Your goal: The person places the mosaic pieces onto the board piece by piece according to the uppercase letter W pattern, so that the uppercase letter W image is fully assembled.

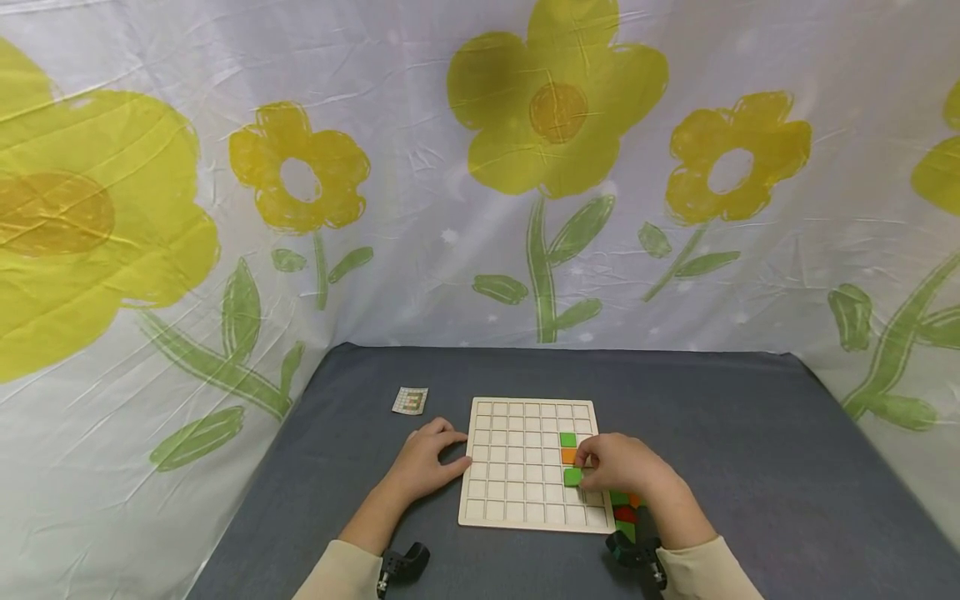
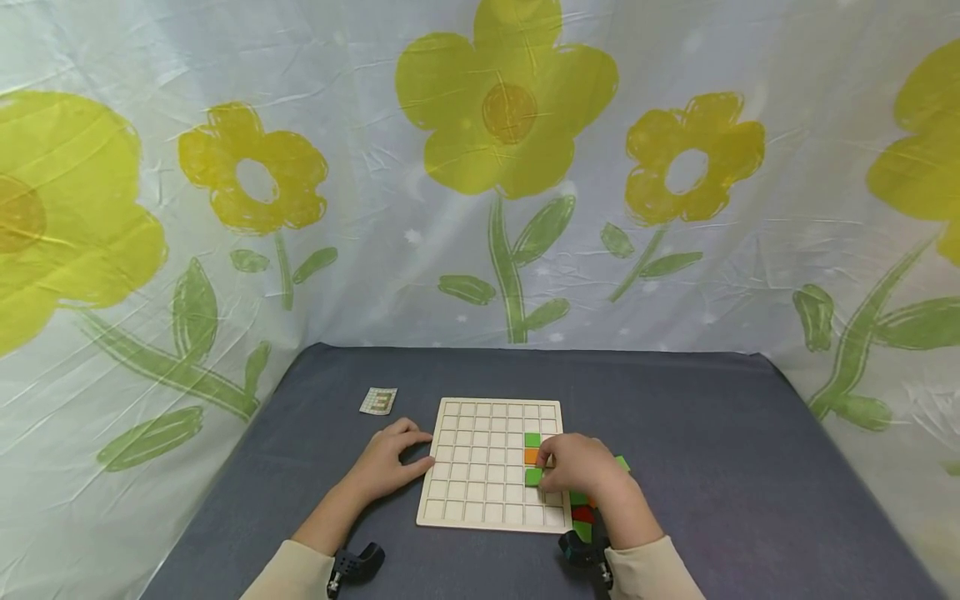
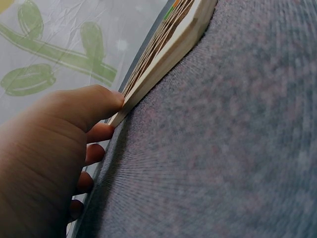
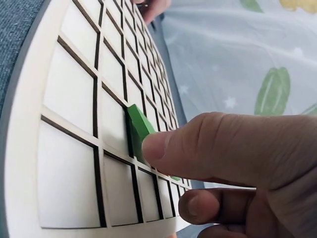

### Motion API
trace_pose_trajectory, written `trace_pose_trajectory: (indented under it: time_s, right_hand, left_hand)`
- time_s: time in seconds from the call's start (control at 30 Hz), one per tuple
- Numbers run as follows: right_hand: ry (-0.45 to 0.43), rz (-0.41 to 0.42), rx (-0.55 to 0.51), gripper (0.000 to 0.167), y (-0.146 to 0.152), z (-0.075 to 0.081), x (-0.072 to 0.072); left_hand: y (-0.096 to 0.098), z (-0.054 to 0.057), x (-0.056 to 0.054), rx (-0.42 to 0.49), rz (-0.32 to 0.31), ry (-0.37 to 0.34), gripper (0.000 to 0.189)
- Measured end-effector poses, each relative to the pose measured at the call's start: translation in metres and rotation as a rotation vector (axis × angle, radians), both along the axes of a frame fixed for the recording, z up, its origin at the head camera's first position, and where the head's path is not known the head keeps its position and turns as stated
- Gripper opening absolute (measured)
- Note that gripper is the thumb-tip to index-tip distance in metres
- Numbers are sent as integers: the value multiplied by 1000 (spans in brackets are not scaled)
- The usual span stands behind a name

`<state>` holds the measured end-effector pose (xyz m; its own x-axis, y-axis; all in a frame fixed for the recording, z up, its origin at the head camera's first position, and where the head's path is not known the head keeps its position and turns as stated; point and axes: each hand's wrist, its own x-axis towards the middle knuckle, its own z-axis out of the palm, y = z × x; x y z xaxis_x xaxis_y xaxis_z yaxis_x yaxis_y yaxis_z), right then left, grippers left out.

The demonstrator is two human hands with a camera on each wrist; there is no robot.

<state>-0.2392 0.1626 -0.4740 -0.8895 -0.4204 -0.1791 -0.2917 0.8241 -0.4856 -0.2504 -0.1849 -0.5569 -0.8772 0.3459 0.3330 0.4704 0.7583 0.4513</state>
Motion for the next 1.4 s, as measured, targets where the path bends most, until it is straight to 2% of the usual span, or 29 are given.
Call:
trace_pose_trajectory:
  time_s: [0.53, 0.83, 0.93, 1.1, 1.23, 1.4]
  right_hand:
    - [77, -24, 48, 16, 0, -6, 1]
    - [51, -49, 18, 17, 4, -1, 4]
    - [25, -54, -43, 13, 11, 0, 1]
    - [47, -68, -109, 9, 27, 3, -1]
    - [37, -92, -140, 12, 42, 8, 5]
    - [17, -116, -147, 16, 66, 6, 14]
  left_hand:
    - [1, 2, -3, 1, -20, -5, 33]
    - [3, 0, -1, -8, -21, -7, 34]
    - [3, -1, -2, -15, -9, -2, 35]
    - [2, -1, -2, -10, 7, 11, 34]
    - [0, 0, -1, -7, 3, 14, 34]
    - [0, -1, -1, -5, 1, 7, 33]
